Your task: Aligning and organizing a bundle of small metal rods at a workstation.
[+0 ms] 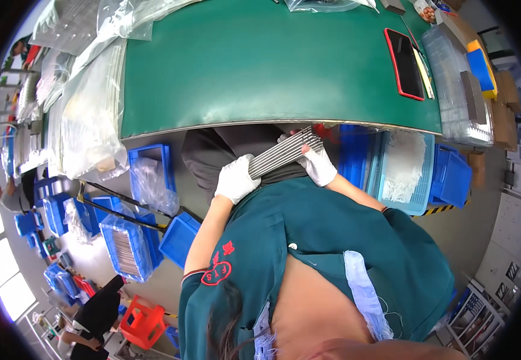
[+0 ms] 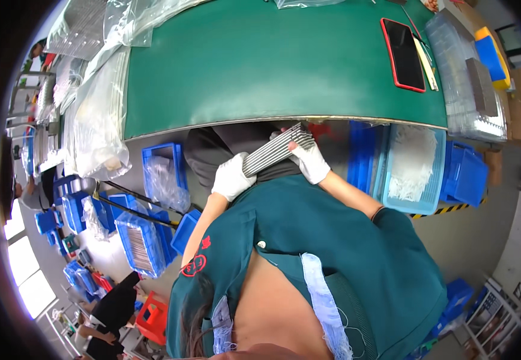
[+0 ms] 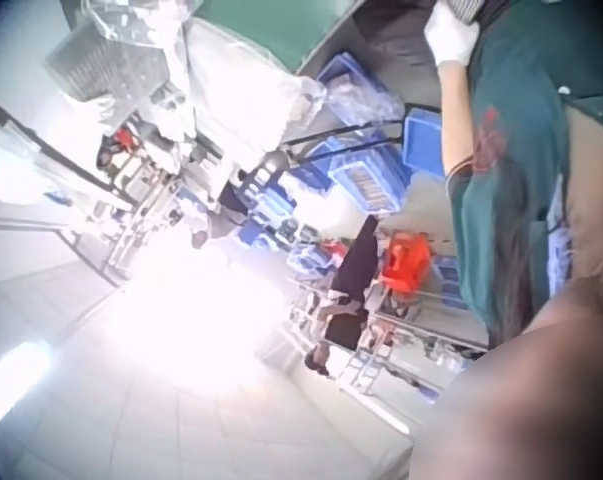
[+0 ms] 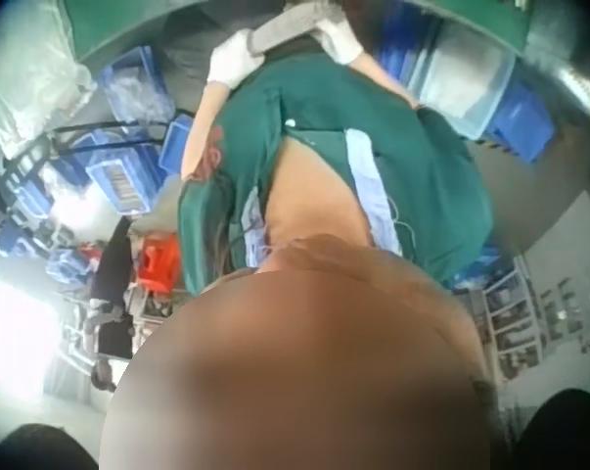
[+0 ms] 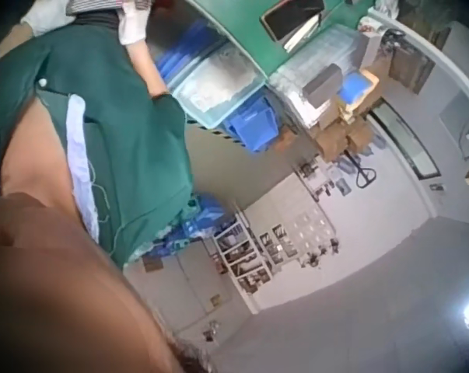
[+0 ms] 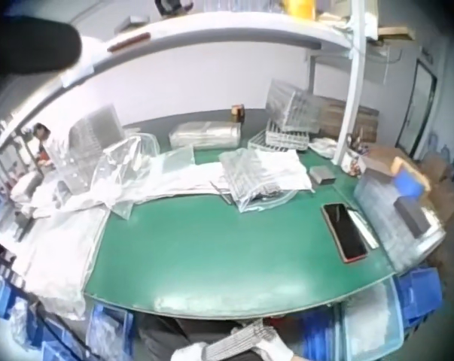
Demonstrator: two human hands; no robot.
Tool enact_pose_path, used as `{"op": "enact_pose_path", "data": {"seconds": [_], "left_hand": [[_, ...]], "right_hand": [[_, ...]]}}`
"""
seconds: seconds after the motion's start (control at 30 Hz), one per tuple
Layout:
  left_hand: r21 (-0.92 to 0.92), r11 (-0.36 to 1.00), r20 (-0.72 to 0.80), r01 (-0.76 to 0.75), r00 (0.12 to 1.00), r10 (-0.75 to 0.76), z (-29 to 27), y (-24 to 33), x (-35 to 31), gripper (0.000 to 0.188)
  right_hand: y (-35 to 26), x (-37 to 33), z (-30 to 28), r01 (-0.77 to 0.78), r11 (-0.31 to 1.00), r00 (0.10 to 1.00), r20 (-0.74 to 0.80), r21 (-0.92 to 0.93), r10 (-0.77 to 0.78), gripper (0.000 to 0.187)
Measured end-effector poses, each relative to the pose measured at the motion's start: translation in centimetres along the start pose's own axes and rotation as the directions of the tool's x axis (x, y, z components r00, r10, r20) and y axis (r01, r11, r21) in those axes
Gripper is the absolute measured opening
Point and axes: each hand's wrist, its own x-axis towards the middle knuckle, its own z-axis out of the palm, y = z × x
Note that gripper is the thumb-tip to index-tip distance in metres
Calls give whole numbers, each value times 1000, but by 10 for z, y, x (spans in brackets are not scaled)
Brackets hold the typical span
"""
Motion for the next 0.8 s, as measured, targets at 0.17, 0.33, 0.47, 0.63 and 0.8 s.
{"op": "enact_pose_path", "data": {"seconds": [0.17,0.33,0.47,0.63,0.8], "left_hand": [[65,997,2,-30,1000,30,-4,-4,4,53],[158,984,-40,-78,996,86,-8,-2,1,48],[156,984,46,-90,995,83,-23,9,4,37],[218,964,-42,-152,985,165,-33,-2,-4,17],[236,966,-22,-105,993,113,-42,-23,-33,18]], "right_hand": [[-34,-5,-8,-29,748,963,-219,-663,-157,62],[-78,-23,32,373,-300,885,434,-878,-171,47],[-50,5,67,668,-404,741,614,-625,274,57],[-9,49,83,621,-536,772,326,-572,546,48],[23,53,104,535,-403,753,203,-743,626,49]]}}
